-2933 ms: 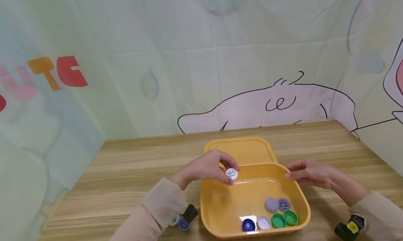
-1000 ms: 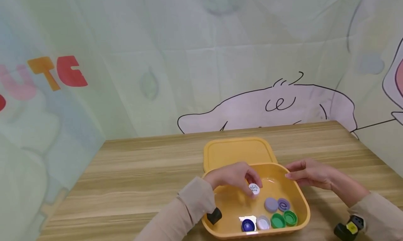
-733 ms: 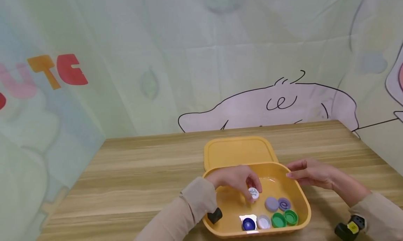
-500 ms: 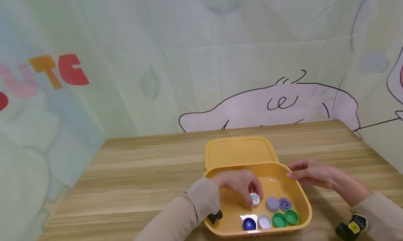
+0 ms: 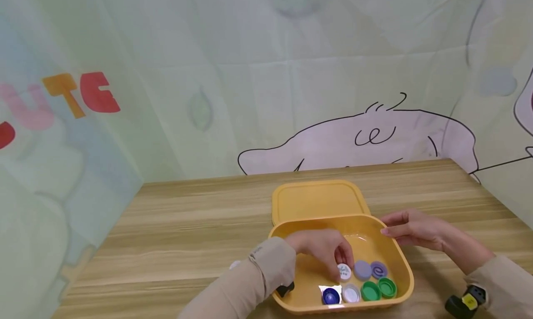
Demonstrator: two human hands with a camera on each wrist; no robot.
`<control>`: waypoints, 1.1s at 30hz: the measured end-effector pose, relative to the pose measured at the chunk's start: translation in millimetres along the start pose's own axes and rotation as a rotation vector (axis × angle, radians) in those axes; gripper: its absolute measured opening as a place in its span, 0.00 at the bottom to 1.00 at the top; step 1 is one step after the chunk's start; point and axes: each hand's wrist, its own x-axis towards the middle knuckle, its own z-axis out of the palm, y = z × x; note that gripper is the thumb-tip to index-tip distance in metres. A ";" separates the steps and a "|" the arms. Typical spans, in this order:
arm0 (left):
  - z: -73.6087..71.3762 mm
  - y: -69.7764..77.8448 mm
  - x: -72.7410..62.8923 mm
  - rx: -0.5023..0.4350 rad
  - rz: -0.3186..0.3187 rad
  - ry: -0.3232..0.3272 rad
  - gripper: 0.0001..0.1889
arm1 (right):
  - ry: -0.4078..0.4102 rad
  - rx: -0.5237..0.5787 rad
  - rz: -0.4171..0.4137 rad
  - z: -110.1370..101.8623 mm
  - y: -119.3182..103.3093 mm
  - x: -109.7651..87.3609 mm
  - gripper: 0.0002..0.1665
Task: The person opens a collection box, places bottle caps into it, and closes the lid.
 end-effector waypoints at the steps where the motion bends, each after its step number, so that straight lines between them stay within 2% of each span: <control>1: 0.0 0.2 0.1 0.001 0.001 -0.003 0.16 | -0.002 0.001 -0.002 0.0 -0.1 -0.1 0.26; 13: -3.2 3.5 0.5 -0.040 0.009 -0.021 0.15 | -0.016 0.003 -0.019 -0.7 0.4 -0.2 0.26; 21: -5.8 7.9 1.6 0.008 -0.027 -0.025 0.15 | -0.027 0.007 -0.026 -0.2 1.3 0.4 0.25; 29: -8.7 15.7 1.2 0.006 -0.031 -0.045 0.15 | -0.023 0.003 -0.017 0.5 1.1 0.8 0.26; 33: -12.2 20.7 -0.4 0.011 -0.014 -0.047 0.15 | -0.028 0.000 -0.021 -0.4 1.3 0.6 0.26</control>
